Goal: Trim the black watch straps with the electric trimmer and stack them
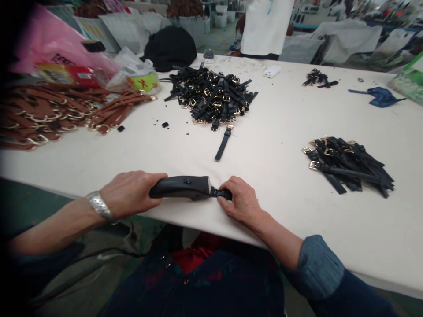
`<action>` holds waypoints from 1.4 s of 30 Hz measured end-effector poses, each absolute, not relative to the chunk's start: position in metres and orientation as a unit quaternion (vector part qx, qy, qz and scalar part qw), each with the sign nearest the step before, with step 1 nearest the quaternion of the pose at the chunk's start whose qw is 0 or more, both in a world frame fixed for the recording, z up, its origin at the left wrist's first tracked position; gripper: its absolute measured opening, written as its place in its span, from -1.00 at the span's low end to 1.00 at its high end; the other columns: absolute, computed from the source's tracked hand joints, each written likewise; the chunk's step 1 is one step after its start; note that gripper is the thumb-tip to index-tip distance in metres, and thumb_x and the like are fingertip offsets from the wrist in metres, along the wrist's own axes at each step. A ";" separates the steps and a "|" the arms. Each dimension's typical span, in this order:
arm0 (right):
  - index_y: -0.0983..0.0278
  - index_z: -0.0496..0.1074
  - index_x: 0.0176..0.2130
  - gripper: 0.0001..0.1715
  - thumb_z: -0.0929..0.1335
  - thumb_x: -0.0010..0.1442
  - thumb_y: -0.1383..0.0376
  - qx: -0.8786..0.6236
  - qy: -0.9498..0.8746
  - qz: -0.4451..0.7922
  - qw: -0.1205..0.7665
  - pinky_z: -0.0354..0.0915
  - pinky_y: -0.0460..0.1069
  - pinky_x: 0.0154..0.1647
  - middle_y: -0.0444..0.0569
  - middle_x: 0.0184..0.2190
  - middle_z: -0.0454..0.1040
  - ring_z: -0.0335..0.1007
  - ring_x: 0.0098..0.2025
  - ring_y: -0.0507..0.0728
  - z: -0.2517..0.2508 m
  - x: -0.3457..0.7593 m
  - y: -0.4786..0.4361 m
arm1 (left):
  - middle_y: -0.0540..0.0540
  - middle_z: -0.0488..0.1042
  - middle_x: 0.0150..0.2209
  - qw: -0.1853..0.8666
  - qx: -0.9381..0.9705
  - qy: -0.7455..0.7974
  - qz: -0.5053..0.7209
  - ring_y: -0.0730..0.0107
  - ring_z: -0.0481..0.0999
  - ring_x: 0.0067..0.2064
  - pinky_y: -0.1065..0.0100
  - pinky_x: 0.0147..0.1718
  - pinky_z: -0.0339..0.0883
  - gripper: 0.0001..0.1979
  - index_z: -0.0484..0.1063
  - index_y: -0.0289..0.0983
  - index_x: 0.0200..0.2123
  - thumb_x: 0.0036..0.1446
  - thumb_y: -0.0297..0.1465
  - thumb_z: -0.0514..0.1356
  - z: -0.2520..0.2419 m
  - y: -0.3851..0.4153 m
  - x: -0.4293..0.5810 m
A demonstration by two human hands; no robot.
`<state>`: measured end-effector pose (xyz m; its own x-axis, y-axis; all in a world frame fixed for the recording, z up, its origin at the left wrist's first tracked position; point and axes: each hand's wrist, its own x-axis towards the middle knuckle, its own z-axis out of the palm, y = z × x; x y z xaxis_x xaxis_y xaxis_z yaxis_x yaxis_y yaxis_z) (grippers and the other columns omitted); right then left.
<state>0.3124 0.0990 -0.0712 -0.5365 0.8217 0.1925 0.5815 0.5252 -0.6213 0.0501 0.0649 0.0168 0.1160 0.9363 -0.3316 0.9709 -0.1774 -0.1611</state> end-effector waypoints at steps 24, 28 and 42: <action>0.24 0.51 -0.27 -0.64 0.25 0.01 0.52 -0.383 -0.832 0.311 0.255 0.25 -0.02 -0.22 -0.05 -0.36 0.41 0.31 -0.28 0.07 -0.071 0.315 0.103 | -0.15 0.56 -0.38 0.067 0.756 0.605 -0.239 -0.03 0.55 -0.33 0.17 -0.44 0.29 -0.78 0.34 -0.16 -0.26 -0.01 -0.29 0.05 0.031 0.031 0.085; 0.24 0.50 -0.30 -0.68 0.27 -0.04 0.51 -0.381 -0.839 0.295 0.255 0.25 -0.01 -0.22 -0.05 -0.36 0.42 0.32 -0.27 0.08 -0.072 0.314 0.103 | -0.15 0.55 -0.42 0.075 0.748 0.613 -0.243 -0.01 0.54 -0.37 0.18 -0.47 0.27 -0.76 0.34 -0.16 -0.25 0.00 -0.28 0.01 0.033 0.023 0.083; 0.22 0.48 -0.35 -0.74 0.29 -0.04 0.47 -0.383 -0.838 0.299 0.249 0.24 -0.02 -0.25 -0.08 -0.39 0.45 0.34 -0.29 0.08 -0.072 0.314 0.101 | -0.12 0.53 -0.44 0.067 0.744 0.616 -0.249 0.04 0.53 -0.39 0.21 -0.48 0.25 -0.77 0.33 -0.15 -0.25 0.01 -0.26 0.01 0.034 0.024 0.088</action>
